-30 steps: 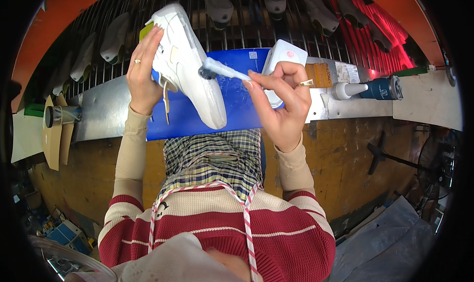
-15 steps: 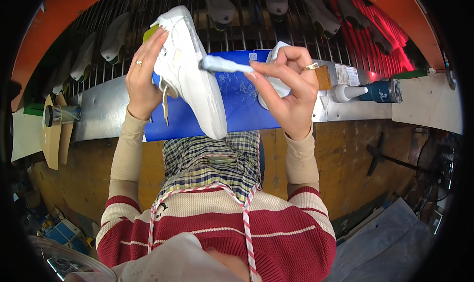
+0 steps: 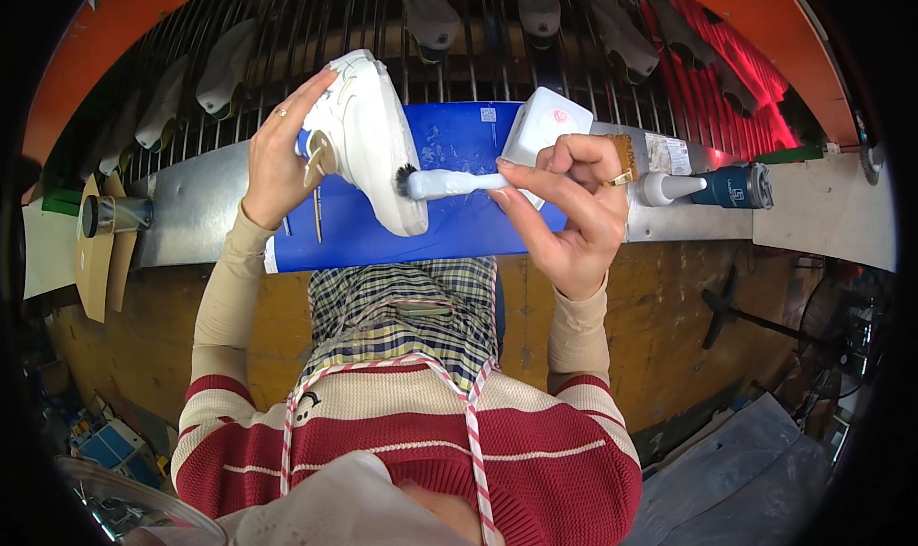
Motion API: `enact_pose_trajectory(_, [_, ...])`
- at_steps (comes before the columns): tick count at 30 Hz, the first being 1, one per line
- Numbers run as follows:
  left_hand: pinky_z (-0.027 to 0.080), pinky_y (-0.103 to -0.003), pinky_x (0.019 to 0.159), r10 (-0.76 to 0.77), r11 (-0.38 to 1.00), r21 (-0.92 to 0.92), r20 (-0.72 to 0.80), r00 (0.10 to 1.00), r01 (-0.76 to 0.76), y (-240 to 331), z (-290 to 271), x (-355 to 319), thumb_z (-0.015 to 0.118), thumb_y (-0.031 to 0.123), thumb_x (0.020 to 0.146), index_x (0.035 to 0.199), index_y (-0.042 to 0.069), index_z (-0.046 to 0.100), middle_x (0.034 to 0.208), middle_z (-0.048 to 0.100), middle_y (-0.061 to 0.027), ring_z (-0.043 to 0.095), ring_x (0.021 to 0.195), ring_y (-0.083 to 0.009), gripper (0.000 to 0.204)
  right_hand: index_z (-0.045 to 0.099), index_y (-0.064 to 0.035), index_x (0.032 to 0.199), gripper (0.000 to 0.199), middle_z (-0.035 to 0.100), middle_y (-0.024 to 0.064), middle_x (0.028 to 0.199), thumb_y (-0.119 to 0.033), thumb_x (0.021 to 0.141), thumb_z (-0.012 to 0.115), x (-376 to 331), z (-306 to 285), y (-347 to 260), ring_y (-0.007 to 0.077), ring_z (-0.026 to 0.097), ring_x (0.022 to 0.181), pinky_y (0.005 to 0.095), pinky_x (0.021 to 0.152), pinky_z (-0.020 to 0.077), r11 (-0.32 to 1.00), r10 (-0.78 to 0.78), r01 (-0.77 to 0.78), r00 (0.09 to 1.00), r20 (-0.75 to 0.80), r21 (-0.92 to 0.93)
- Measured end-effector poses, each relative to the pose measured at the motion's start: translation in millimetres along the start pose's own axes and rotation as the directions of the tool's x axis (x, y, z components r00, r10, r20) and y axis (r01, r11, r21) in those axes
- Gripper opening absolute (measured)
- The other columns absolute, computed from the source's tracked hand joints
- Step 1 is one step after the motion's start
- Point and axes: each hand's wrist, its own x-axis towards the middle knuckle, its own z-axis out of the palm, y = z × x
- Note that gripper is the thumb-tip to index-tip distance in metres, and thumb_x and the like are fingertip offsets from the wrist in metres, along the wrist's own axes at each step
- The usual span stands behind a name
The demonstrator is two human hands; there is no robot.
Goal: The person repeatedly brushes a white sneaker with a small brush, dipping it into a white paste on a blue mat. They rotate the shoe to clean different sides and the sole, then place it on a drying rack and pick up another shoe to continue brushing.
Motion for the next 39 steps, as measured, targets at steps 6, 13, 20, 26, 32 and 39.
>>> enact_pose_trajectory(6, [0.054, -0.039, 0.094, -0.046, 0.993, -0.098, 0.148, 0.988, 0.061, -2, -3, -4, 0.076, -0.005, 0.064, 0.135, 0.011, 0.058, 0.132, 0.063, -0.0128, 0.065, 0.113, -0.0333, 0.075, 0.075, 0.0028, 0.096, 0.033, 0.047, 0.0082, 0.104, 0.008, 0.064, 0.082, 2, -4, -3, 0.0175, 0.055, 0.084, 0.0294, 0.074, 0.0458, 0.997, -0.074, 0.073, 0.997, -0.017, -0.037])
enact_pose_trajectory(13, [0.052, -0.04, 0.096, -0.106, 0.963, -0.184, 0.403, 0.909, 0.194, 2, -9, -7, 0.085, 0.006, 0.06, 0.134, 0.009, 0.059, 0.125, 0.066, -0.0146, 0.066, 0.111, -0.0326, 0.078, 0.078, -0.0043, 0.097, 0.038, 0.048, 0.0063, 0.099, 0.003, 0.061, 0.087, 9, -6, -2, 0.0157, 0.054, 0.08, 0.0273, 0.066, 0.046, 0.983, -0.172, 0.168, 0.984, -0.051, -0.077])
enact_pose_trajectory(20, [0.053, -0.041, 0.093, -0.084, 0.95, -0.23, 0.468, 0.88, 0.213, 9, -14, -14, 0.083, 0.008, 0.062, 0.131, 0.008, 0.061, 0.122, 0.068, -0.0153, 0.067, 0.108, -0.0339, 0.072, 0.078, -0.0033, 0.095, 0.031, 0.05, 0.0076, 0.097, 0.003, 0.066, 0.084, 11, -9, -3, 0.0153, 0.053, 0.081, 0.0268, 0.067, 0.0466, 1.0, -0.011, 0.011, 1.0, -0.01, 0.001])
enact_pose_trajectory(26, [0.052, -0.039, 0.097, -0.055, 0.994, -0.08, 0.266, 0.962, 0.079, 11, -14, -12, 0.082, 0.006, 0.064, 0.136, 0.012, 0.057, 0.134, 0.062, -0.0133, 0.064, 0.113, -0.0334, 0.076, 0.077, -0.0013, 0.091, 0.021, 0.052, 0.0049, 0.091, -0.003, 0.071, 0.084, 12, -9, 4, 0.0153, 0.051, 0.085, 0.0274, 0.074, 0.047, 0.979, 0.202, -0.202, 0.979, 0.02, 0.005])
enact_pose_trajectory(32, [0.052, -0.04, 0.095, -0.063, 0.998, 0.002, 0.256, 0.965, 0.065, 7, -20, -8, 0.081, 0.005, 0.064, 0.134, 0.01, 0.058, 0.131, 0.063, -0.0129, 0.065, 0.113, -0.0321, 0.074, 0.077, -0.0006, 0.09, 0.023, 0.051, 0.0054, 0.092, -0.003, 0.069, 0.084, 10, -14, 4, 0.0136, 0.052, 0.082, 0.0265, 0.07, 0.0461, 0.996, 0.093, -0.092, 0.993, 0.074, -0.019])
enact_pose_trajectory(39, [0.053, -0.04, 0.093, -0.115, 0.983, -0.088, 0.385, 0.916, 0.161, 8, -21, -11, 0.083, 0.008, 0.061, 0.131, 0.008, 0.06, 0.121, 0.068, -0.0168, 0.066, 0.109, -0.0338, 0.073, 0.077, -0.0016, 0.093, 0.029, 0.049, 0.0048, 0.093, 0.001, 0.065, 0.083, 9, -19, -2, 0.0132, 0.052, 0.076, 0.0262, 0.065, 0.0446, 0.999, -0.022, 0.025, 0.998, 0.066, -0.046])
